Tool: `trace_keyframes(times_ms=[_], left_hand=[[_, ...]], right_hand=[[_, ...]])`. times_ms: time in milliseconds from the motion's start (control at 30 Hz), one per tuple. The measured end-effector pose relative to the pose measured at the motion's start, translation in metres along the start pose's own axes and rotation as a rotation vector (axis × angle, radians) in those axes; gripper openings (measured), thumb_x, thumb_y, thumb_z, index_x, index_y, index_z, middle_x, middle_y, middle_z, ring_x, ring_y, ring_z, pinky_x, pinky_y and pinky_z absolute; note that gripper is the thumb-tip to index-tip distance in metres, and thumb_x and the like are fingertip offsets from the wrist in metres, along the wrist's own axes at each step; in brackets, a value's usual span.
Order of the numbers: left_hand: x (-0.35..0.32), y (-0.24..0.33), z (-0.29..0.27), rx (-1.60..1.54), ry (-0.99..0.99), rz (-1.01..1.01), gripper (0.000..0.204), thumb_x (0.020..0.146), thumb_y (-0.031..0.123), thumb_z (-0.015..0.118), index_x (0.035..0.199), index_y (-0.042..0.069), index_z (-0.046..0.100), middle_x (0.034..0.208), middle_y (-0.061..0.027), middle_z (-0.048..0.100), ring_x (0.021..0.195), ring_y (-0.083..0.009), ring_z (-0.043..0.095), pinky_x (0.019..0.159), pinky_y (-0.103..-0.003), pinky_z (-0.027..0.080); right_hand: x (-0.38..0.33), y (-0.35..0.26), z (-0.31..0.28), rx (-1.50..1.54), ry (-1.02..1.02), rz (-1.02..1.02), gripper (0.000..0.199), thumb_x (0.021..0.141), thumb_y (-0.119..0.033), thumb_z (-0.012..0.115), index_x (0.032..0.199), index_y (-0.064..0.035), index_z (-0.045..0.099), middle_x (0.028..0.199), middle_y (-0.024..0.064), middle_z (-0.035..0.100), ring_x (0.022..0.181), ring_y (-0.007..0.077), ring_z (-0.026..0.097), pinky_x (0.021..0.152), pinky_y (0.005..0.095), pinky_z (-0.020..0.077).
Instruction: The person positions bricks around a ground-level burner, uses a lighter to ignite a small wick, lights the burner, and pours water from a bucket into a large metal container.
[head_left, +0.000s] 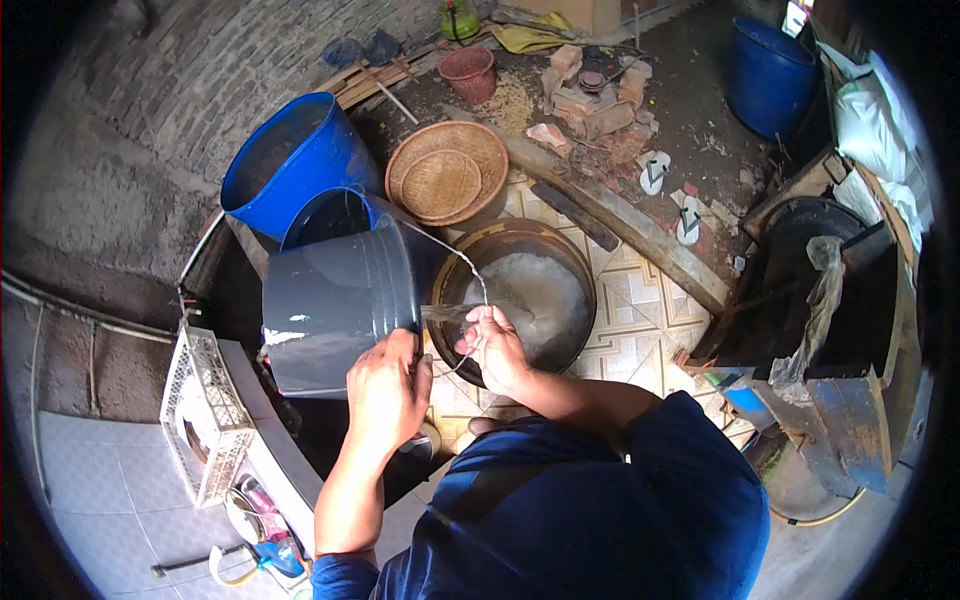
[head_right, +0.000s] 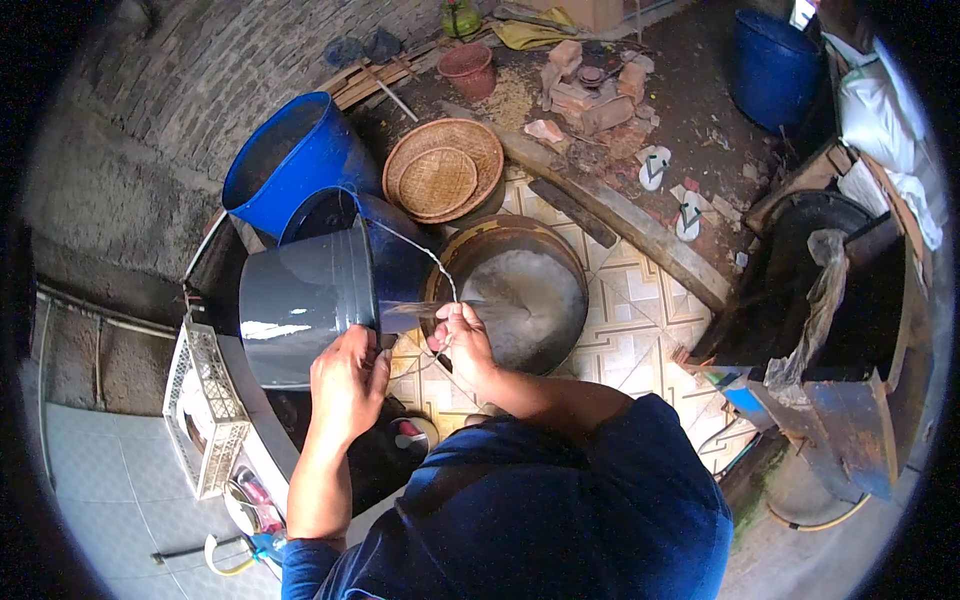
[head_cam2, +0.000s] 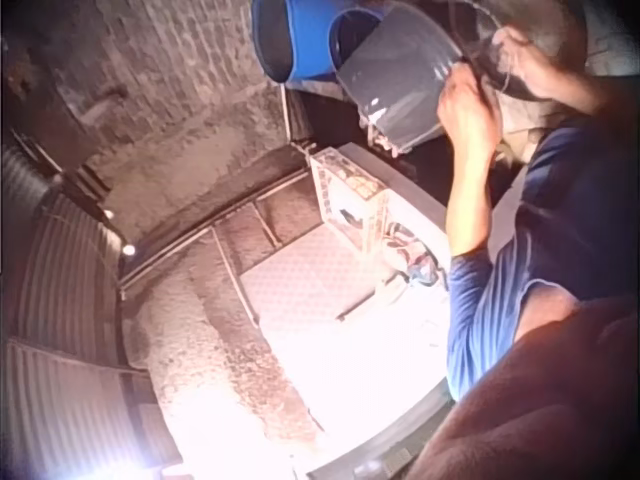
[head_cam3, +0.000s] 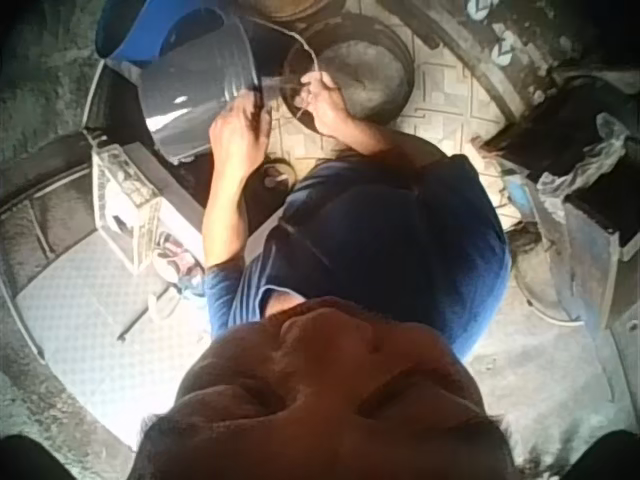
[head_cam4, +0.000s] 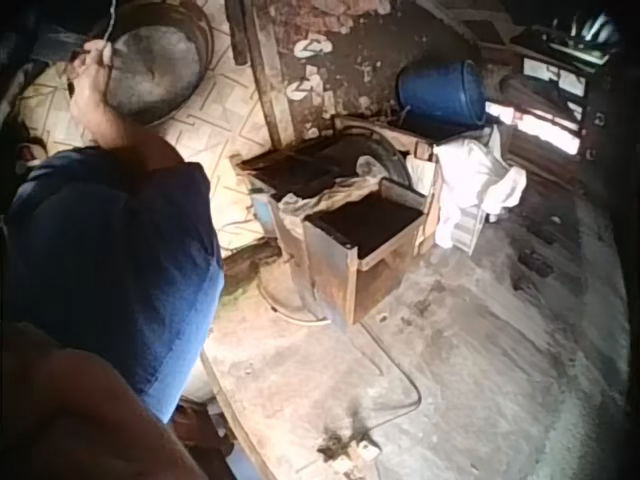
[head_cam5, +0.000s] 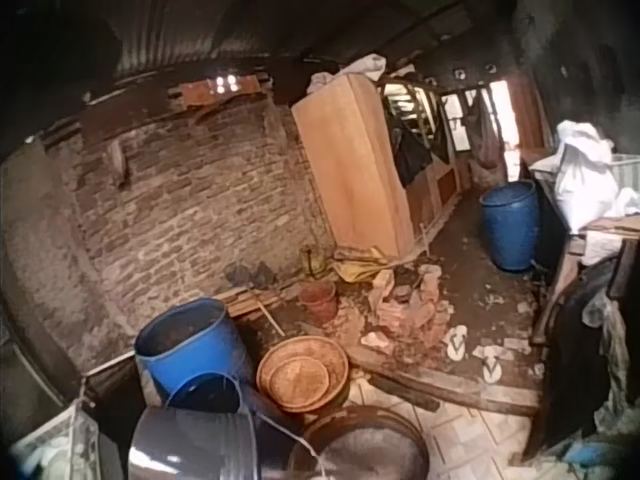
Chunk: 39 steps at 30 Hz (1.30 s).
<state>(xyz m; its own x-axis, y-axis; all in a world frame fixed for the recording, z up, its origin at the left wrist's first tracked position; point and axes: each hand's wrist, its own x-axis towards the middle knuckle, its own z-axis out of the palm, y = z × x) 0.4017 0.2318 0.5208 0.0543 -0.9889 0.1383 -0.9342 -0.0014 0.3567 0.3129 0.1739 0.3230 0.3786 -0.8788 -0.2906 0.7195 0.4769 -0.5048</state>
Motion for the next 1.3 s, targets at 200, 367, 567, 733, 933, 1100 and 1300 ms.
trace_keyframes(times_ms=[200, 367, 567, 733, 933, 1100, 1300], left_hand=[[-0.007, -0.061, -0.014, -0.526, 0.169, -0.258, 0.011, 0.081, 0.005, 0.059, 0.080, 0.005, 0.048, 0.067, 0.0005, 0.045, 0.062, -0.0080, 0.045, 0.056, -0.023, 0.037], [-0.021, -0.107, -0.014, -1.423, 0.392, -0.396, 0.008, 0.082, 0.003, 0.058, 0.088, 0.004, 0.053, 0.082, -0.0036, 0.060, 0.071, -0.0105, 0.058, 0.068, -0.023, 0.048], [-0.036, -0.126, -0.020, -1.442, 0.453, -0.333, 0.015, 0.086, 0.014, 0.058, 0.096, 0.002, 0.055, 0.083, -0.0046, 0.062, 0.072, -0.0112, 0.060, 0.069, -0.023, 0.049], [-0.050, -0.147, -0.033, -1.394, 0.591, -0.304, 0.030, 0.094, 0.026, 0.047, 0.109, 0.001, 0.053, 0.082, -0.0013, 0.061, 0.074, -0.0073, 0.058, 0.069, -0.022, 0.046], [-0.124, -0.221, 0.031, -1.318, 0.532, -0.680, 0.028, 0.089, 0.031, 0.054, 0.106, 0.008, 0.054, 0.078, 0.0015, 0.056, 0.069, -0.0080, 0.054, 0.065, -0.022, 0.042], [-0.220, -0.300, 0.130, -1.252, 0.375, -1.068, 0.010, 0.088, 0.016, 0.054, 0.088, 0.007, 0.058, 0.068, 0.0032, 0.053, 0.059, -0.0067, 0.046, 0.054, -0.022, 0.037], [-0.256, -0.345, 0.214, -1.119, 0.206, -1.417, 0.033, 0.078, 0.028, 0.068, 0.097, 0.002, 0.061, 0.082, -0.0080, 0.061, 0.070, -0.0173, 0.057, 0.065, -0.029, 0.046]], right_hand=[[0.036, -0.059, -0.005, -0.689, -0.234, -0.242, 0.012, 0.094, -0.014, 0.043, 0.100, -0.0043, 0.049, 0.078, 0.0064, 0.055, 0.071, 0.0125, 0.054, 0.069, 0.0261, 0.0470], [0.059, -0.107, -0.013, -0.935, -0.254, -0.118, 0.042, 0.083, -0.016, 0.059, 0.122, -0.0069, 0.045, 0.104, 0.0069, 0.056, 0.092, 0.0113, 0.053, 0.080, 0.0271, 0.0432], [0.050, -0.131, 0.031, -0.597, -0.351, 0.376, 0.053, 0.080, -0.017, 0.053, 0.129, -0.0116, 0.034, 0.098, 0.0011, 0.057, 0.070, 0.0092, 0.057, 0.056, 0.0292, 0.0478], [0.062, -0.128, 0.082, -0.648, -0.281, 0.283, 0.047, 0.080, -0.012, 0.050, 0.125, -0.0124, 0.038, 0.081, -0.0040, 0.055, 0.061, 0.0032, 0.051, 0.045, 0.0208, 0.0392], [0.100, -0.114, 0.149, -0.696, -0.400, 0.168, 0.040, 0.081, -0.013, 0.049, 0.120, -0.0101, 0.040, 0.101, 0.0045, 0.055, 0.075, 0.0155, 0.059, 0.066, 0.0366, 0.0536], [0.140, -0.059, 0.240, -0.666, -0.341, 0.031, 0.073, 0.077, -0.010, 0.055, 0.140, -0.0047, 0.017, 0.125, 0.0162, 0.043, 0.090, 0.0217, 0.058, 0.064, 0.0357, 0.0543], [0.242, 0.014, 0.332, -0.566, -0.374, 0.108, 0.046, 0.080, -0.007, 0.047, 0.124, 0.0013, 0.034, 0.117, 0.0201, 0.047, 0.084, 0.0289, 0.062, 0.066, 0.0441, 0.0560]])
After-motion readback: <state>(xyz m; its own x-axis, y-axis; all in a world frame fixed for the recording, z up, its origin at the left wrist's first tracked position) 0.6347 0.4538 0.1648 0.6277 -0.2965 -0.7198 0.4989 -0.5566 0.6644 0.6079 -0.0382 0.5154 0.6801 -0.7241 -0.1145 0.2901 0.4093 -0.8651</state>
